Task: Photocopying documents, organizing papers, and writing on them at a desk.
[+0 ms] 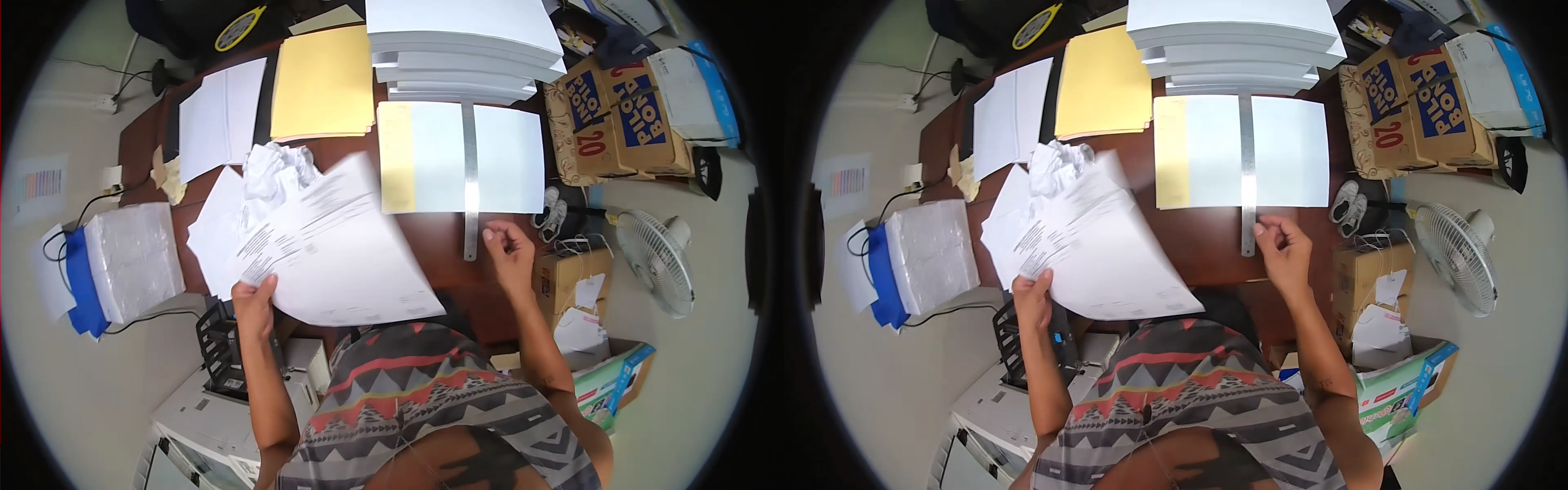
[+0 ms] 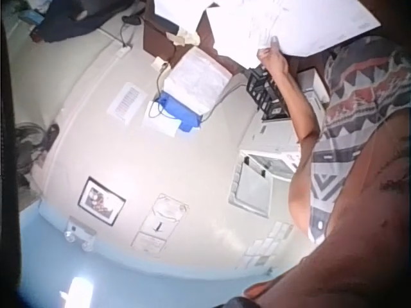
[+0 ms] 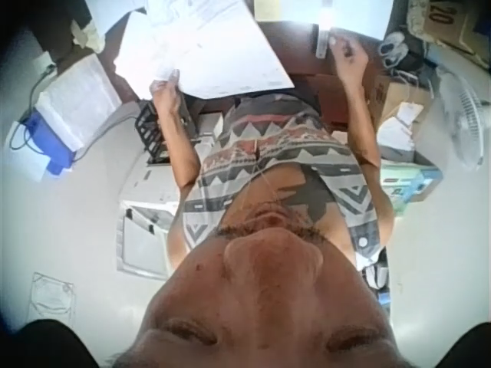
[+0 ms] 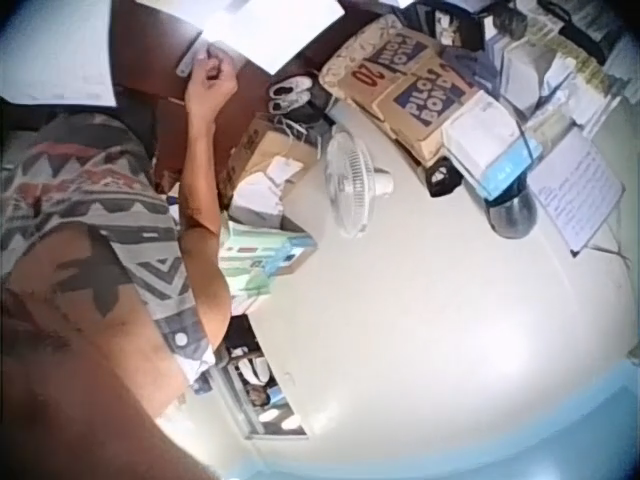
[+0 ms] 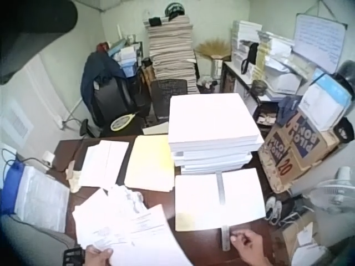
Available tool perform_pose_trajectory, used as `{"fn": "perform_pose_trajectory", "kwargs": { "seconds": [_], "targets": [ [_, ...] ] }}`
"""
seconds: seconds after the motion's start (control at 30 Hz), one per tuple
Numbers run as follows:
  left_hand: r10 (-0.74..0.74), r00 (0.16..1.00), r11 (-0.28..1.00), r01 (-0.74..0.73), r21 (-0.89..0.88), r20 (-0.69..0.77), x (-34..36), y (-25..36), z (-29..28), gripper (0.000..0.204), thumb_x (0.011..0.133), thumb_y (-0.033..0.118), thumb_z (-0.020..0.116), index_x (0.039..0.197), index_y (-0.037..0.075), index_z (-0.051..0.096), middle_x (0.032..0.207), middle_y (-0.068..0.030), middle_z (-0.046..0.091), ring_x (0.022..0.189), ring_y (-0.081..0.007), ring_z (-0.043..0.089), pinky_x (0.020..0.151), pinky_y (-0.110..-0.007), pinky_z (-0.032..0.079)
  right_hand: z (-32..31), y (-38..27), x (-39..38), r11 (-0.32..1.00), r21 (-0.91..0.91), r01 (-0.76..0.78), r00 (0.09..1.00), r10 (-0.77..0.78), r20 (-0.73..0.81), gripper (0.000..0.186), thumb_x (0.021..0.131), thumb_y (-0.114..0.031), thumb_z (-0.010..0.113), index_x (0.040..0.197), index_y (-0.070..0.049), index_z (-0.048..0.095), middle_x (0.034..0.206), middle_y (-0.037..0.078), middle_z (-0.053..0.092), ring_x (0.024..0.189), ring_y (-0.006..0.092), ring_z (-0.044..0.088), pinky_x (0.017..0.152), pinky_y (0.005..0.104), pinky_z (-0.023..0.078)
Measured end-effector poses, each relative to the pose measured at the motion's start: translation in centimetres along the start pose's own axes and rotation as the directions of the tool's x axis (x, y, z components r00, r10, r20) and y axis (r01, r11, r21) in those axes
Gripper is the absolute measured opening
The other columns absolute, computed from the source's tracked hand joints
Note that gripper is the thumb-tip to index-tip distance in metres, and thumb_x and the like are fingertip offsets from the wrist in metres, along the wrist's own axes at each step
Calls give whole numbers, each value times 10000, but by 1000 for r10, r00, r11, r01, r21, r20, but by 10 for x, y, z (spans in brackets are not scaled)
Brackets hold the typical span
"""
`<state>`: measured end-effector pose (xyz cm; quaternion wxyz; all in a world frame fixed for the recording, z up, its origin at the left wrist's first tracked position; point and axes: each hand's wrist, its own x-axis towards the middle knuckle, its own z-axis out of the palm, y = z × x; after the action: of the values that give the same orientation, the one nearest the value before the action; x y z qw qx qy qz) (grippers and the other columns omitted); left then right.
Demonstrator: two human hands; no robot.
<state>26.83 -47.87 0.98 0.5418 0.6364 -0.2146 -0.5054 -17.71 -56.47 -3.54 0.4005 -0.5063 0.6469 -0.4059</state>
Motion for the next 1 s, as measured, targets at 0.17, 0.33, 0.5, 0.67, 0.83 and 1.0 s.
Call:
{"fn": "perform_pose_trajectory", "kwargs": {
  "seconds": [0.17,0.33,0.5,0.67,0.83,1.0],
  "targets": [
    [21,985,976,-57,210,169,8,7,23,369,851,-68,691,1213,-86,627,1155,-135,698,982,-193,678,913,-318,530,1,-34,-13,605,595,-528,779,67,623,730,847,-149,791,1460,19,431,1270,93,615,1071,137,572,883,302,465],
    [-34,936,977,-44,211,351,6,19,49,324,858,-42,707,1173,-90,649,1064,-138,719,944,-186,685,852,-312,550,25,-40,-30,813,454,-364,875,131,467,414,887,-49,718,1270,50,594,1123,143,714,966,170,693,851,305,558],
    [1,911,901,-180,395,413,-3,-6,54,283,866,-27,709,1138,-96,670,1078,-134,717,911,-158,674,827,-289,545,12,-12,-83,799,529,-285,956,194,222,170,876,-54,739,984,61,677,898,135,736,813,149,701,703,271,565],
    [16,903,949,-149,277,430,-25,-82,22,357,890,-61,650,1241,-109,607,1181,-152,680,1021,-201,660,910,-310,519,16,41,-141,988,136,-76,991,91,-103,241,773,-220,849,787,-12,728,729,63,704,701,129,657,655,296,521],
    [-21,824,991,-59,123,566,-53,-117,27,379,917,-68,617,1291,-108,569,1288,-163,634,1157,-233,612,1051,-346,442,-90,59,-223,928,336,-162,862,299,-410,190,865,-204,787,838,-26,723,707,51,702,605,91,646,534,233,482],
    [-105,753,994,95,52,649,-47,-125,41,372,950,26,637,1295,-83,547,1306,-167,623,1177,-248,605,1061,-375,449,-277,169,-301,952,132,-277,501,260,-826,121,877,-139,708,877,-22,740,674,46,690,580,108,619,540,265,495]
  ]
}}
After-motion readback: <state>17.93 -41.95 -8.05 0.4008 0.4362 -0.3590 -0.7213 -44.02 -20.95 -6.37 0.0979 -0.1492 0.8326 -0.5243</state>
